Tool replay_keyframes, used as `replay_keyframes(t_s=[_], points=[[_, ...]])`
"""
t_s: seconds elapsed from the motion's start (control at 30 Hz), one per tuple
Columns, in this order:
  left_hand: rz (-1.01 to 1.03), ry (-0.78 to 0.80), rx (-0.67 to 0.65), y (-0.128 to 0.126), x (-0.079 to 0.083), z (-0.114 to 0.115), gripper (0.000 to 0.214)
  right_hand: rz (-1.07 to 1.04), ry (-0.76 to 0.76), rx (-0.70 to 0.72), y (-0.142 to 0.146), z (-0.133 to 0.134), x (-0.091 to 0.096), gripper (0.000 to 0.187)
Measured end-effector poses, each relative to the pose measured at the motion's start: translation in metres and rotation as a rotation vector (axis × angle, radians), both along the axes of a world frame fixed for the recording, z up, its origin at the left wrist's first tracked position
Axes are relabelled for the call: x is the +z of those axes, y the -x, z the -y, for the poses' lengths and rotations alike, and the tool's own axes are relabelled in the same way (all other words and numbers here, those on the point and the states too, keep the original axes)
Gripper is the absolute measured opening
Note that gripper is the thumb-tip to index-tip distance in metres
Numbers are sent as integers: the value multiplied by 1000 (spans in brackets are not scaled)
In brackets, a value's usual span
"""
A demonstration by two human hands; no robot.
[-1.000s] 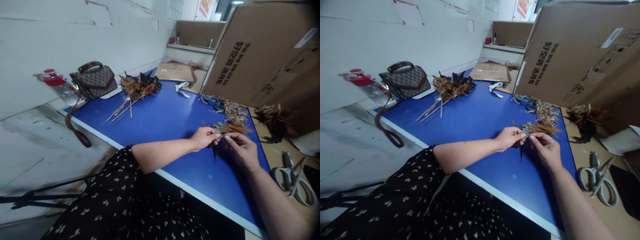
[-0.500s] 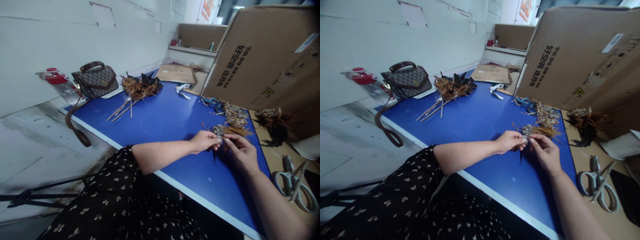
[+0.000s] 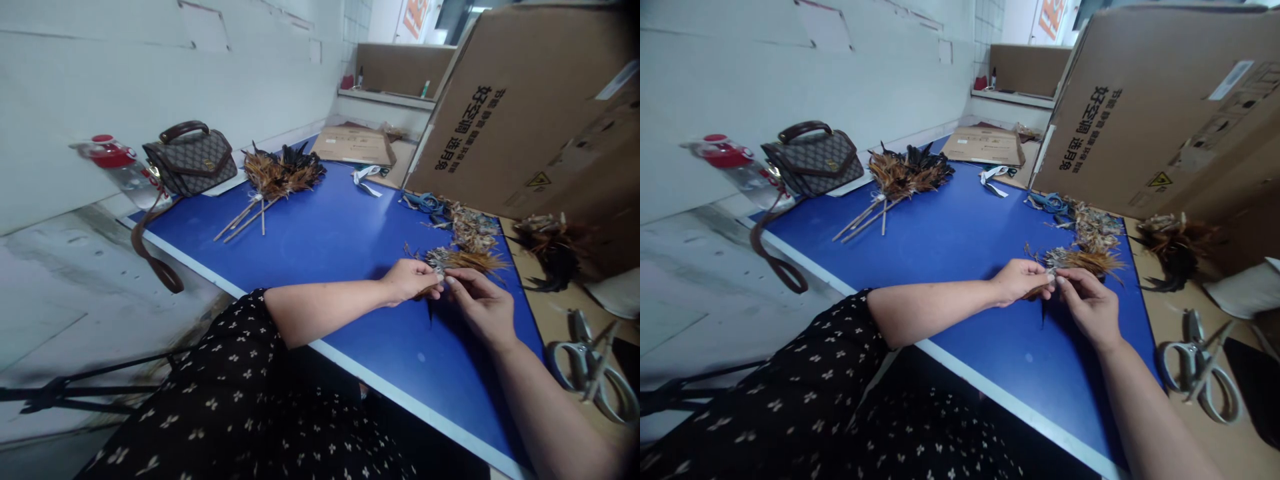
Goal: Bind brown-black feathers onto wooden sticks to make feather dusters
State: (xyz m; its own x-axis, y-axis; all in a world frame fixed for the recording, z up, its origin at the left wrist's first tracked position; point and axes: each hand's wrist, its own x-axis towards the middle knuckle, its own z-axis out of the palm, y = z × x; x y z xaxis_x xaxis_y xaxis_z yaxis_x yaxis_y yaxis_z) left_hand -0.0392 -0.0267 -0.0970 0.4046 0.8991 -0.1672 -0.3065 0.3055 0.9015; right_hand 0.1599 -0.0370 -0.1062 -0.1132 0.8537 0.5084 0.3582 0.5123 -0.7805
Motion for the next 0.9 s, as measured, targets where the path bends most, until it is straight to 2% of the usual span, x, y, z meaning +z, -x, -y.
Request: replay_keyframes(t_s=[0.23,0.43,0.77,0.9], points=[[-62,-44,-13,2,1,0,22,19,-7,28,-3,0,-1,35],[-71,-52,-12,3,3,1,21,101,-32,91,-3,0,4,27],[-70,-72,-11,4,3,0,21,90,-19,64,-5,2,3,34],[-71,-50,-27,3,2,0,21,110,-11,98,-3,2,5,31]])
